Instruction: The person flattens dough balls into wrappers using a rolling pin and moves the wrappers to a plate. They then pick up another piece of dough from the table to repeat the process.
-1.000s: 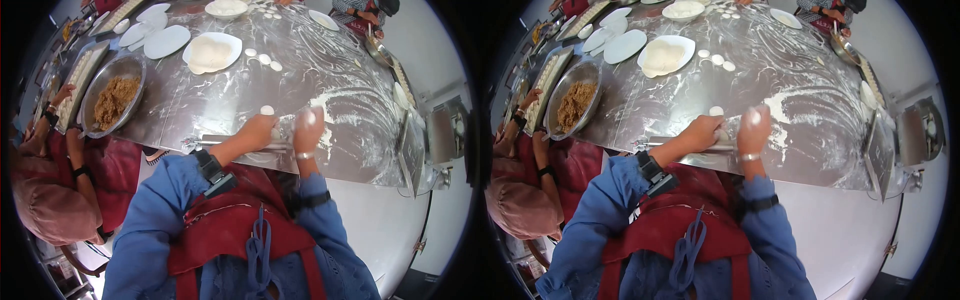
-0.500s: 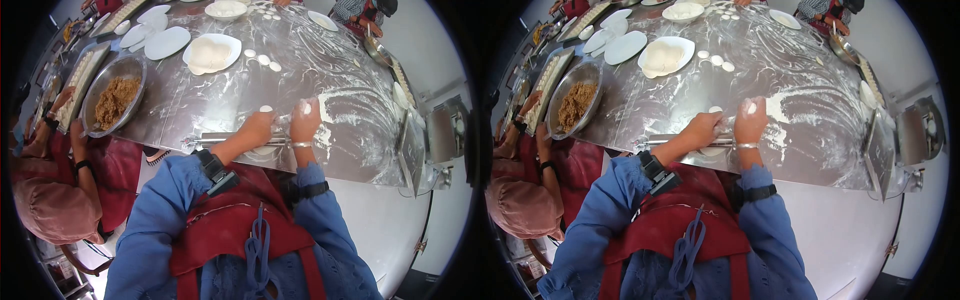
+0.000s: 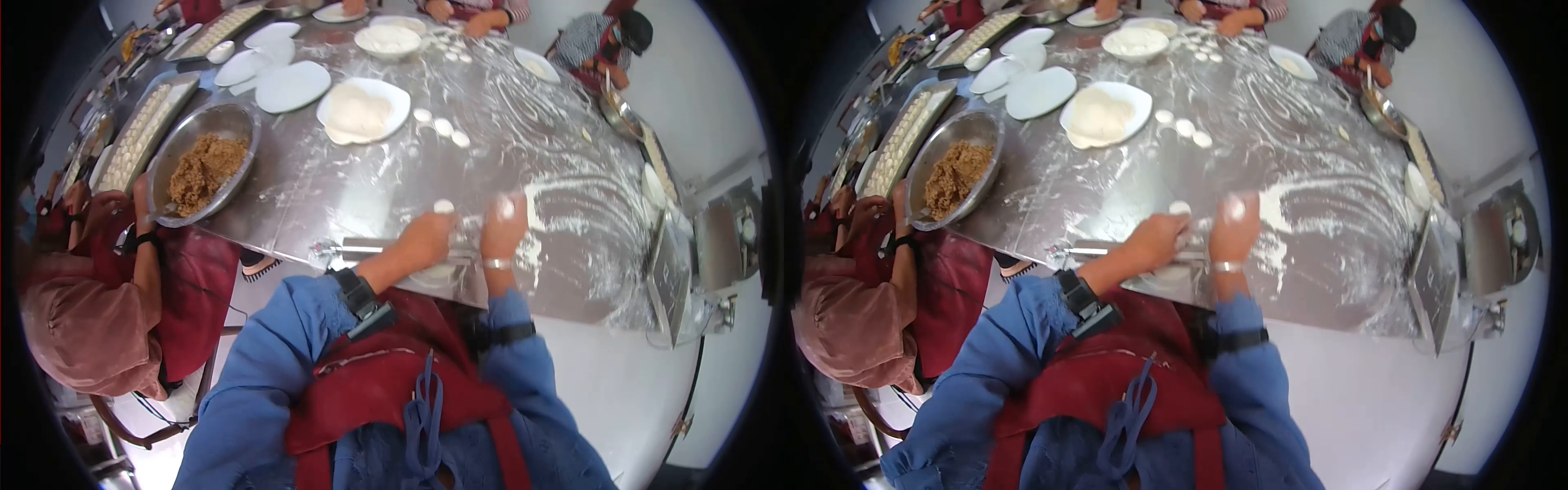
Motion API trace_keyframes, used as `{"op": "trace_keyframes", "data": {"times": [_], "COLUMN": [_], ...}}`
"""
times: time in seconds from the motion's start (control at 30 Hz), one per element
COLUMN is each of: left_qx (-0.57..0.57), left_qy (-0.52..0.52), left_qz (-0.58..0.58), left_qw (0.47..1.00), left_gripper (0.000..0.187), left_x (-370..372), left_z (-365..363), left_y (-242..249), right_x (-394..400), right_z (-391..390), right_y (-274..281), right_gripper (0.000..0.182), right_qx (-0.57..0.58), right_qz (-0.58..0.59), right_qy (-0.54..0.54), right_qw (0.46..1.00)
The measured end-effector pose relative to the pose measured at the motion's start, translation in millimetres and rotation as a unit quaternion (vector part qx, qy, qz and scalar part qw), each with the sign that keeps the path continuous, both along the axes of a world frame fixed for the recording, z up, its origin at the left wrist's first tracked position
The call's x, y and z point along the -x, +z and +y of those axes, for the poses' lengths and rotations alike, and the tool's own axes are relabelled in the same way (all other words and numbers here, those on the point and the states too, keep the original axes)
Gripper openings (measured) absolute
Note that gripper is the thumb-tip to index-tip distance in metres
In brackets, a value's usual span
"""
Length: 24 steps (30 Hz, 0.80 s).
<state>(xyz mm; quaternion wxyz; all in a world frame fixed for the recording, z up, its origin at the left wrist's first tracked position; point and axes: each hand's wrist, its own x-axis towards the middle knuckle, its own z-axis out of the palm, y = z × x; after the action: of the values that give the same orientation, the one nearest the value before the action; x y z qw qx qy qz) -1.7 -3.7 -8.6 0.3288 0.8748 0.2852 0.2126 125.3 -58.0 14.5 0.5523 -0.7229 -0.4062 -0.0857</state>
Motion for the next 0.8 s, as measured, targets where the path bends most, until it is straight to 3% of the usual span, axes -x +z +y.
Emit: {"op": "trace_keyframes", "data": {"times": [0.1,0.17,0.47,0.53,0.57,0.63,0.7,0.8], "left_qx": [-0.023,-0.002,0.025,-0.006,0.068,0.037,0.110,-0.128], "left_qy": [-0.060,-0.044,-0.013,-0.084,-0.096,-0.007,0.120,0.349], "left_qz": [0.019,0.020,0.013,-0.009,-0.033,-0.063,-0.166,-0.091], "left_qw": [0.998,0.999,1.000,0.996,0.992,0.997,0.973,0.924], "left_gripper": [0.012,0.011,0.013,0.015,0.018,0.020,0.022,0.036], "left_x": [18.7,23.0,6.8,19.7,24.9,32.2,42.8,56.9], "left_z": [1.9,1.1,-4.2,3.1,13.7,45.1,90.8,142.5], "left_y": [1.1,4.4,5.0,1.5,3.3,28.4,45.8,49.6], "right_x": [4.0,26.4,5.2,10.0,12.9,21.6,23.7,12.5], "right_z": [-37.7,-60.9,-32.3,-51.0,-54.5,-61.0,-58.9,-51.2], "right_y": [-6.9,5.5,-6.7,-13.0,-11.5,-6.3,-3.2,-13.7], "right_gripper": [0.008,0.008,0.008,0.008,0.008,0.008,0.008,0.008], "right_qx": [-0.025,-0.017,-0.014,-0.067,-0.068,-0.083,-0.078,-0.067], "right_qz": [-0.019,0.258,0.029,0.230,0.230,0.245,0.238,0.245], "right_qy": [0.038,0.046,0.028,0.110,0.113,0.103,0.101,0.091], "right_qw": [0.999,0.965,0.999,0.965,0.964,0.960,0.963,0.963]}}
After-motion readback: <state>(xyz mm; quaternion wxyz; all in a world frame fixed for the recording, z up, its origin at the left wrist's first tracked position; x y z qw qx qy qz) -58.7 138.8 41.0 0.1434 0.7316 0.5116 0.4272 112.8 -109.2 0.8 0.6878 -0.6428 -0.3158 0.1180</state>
